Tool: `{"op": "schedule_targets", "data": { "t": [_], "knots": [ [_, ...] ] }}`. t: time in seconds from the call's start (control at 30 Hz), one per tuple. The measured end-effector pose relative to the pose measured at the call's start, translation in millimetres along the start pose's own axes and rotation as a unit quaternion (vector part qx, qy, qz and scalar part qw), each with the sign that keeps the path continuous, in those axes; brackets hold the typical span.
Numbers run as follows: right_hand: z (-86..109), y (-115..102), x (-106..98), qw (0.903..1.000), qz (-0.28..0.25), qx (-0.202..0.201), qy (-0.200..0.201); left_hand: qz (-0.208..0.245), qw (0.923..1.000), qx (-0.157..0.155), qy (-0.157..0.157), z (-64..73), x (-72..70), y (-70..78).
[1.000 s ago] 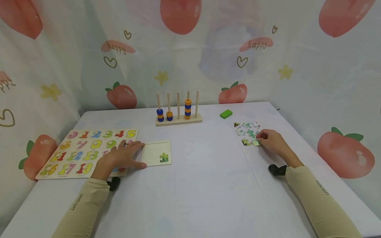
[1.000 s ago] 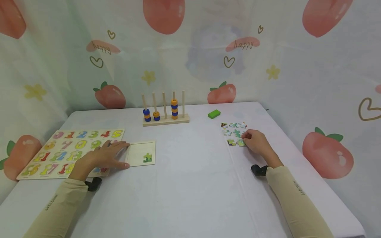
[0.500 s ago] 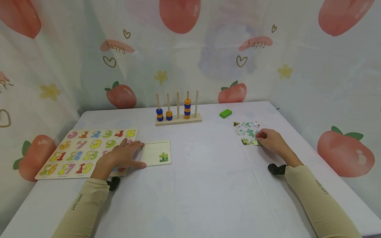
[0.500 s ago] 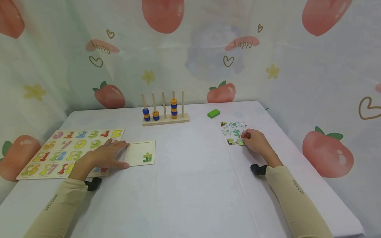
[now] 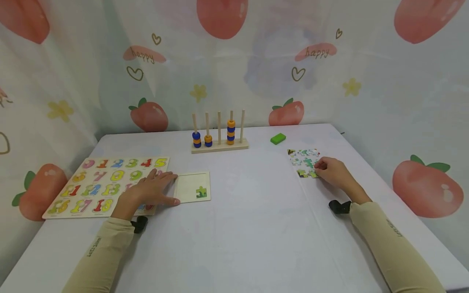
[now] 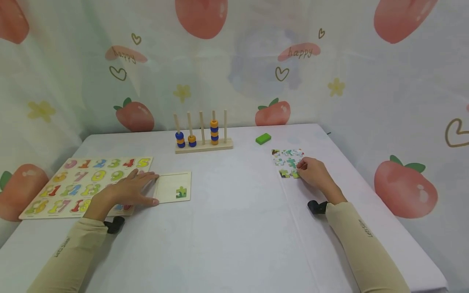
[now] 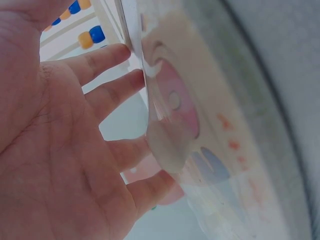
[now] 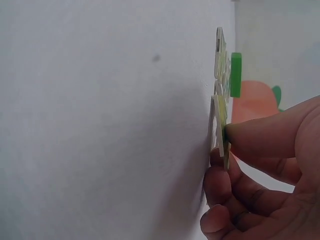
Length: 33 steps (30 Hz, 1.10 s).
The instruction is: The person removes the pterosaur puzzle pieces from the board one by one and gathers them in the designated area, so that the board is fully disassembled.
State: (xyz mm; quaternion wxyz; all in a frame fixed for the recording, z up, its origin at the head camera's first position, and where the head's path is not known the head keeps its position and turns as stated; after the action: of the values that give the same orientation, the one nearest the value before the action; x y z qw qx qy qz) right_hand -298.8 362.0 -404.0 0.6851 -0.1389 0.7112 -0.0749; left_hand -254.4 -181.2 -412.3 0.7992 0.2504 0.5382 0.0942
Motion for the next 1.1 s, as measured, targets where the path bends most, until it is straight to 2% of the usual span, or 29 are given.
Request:
{"op": "schedule_targets", "data": {
  "t": [0.23,0.37,0.6,0.7,0.87,1.1],
  "knots": [
    [-5.3,1.1,0.7,0.9994,0.024,-0.009,0.022,-0.001,1.0,0.0,0.0,-1.8,0.1,-3.1],
    [-7.2,-5.4,-2.9,0.9993,0.022,-0.013,0.028,-0.003,1.0,-0.004,0.0,-2.2,0.3,-2.7],
    [-7.3,-37.7,-5.5,0.9993,-0.03,-0.022,-0.004,-0.001,1.0,-0.004,-0.003,-3.1,1.0,-1.6],
    [-8.1,-53.8,-4.9,0.9981,-0.046,-0.038,-0.01,-0.001,1.0,0.0,-0.002,-3.0,1.1,-1.3],
    [-9.9,-77.9,-4.7,0.996,-0.056,-0.069,-0.009,-0.004,1.0,0.004,0.001,-1.7,0.5,-0.3],
    [-13.2,-109.1,-1.7,0.9924,-0.062,-0.105,-0.013,0.001,0.9999,-0.011,0.001,0.2,0.2,0.4]
  ]
}}
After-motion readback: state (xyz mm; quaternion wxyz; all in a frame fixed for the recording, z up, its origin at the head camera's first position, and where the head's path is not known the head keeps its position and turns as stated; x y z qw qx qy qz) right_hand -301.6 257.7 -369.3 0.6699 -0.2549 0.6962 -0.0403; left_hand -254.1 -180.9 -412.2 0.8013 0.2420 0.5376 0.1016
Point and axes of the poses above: each hand's wrist, its own z-axis away from the middle knuckle, its own x-axis out of the palm, y = z × x, the point moved 6 cm from there along -z, towards the middle knuckle, and after that the axes turned 13 degrees about z, right-handed, at the moved point
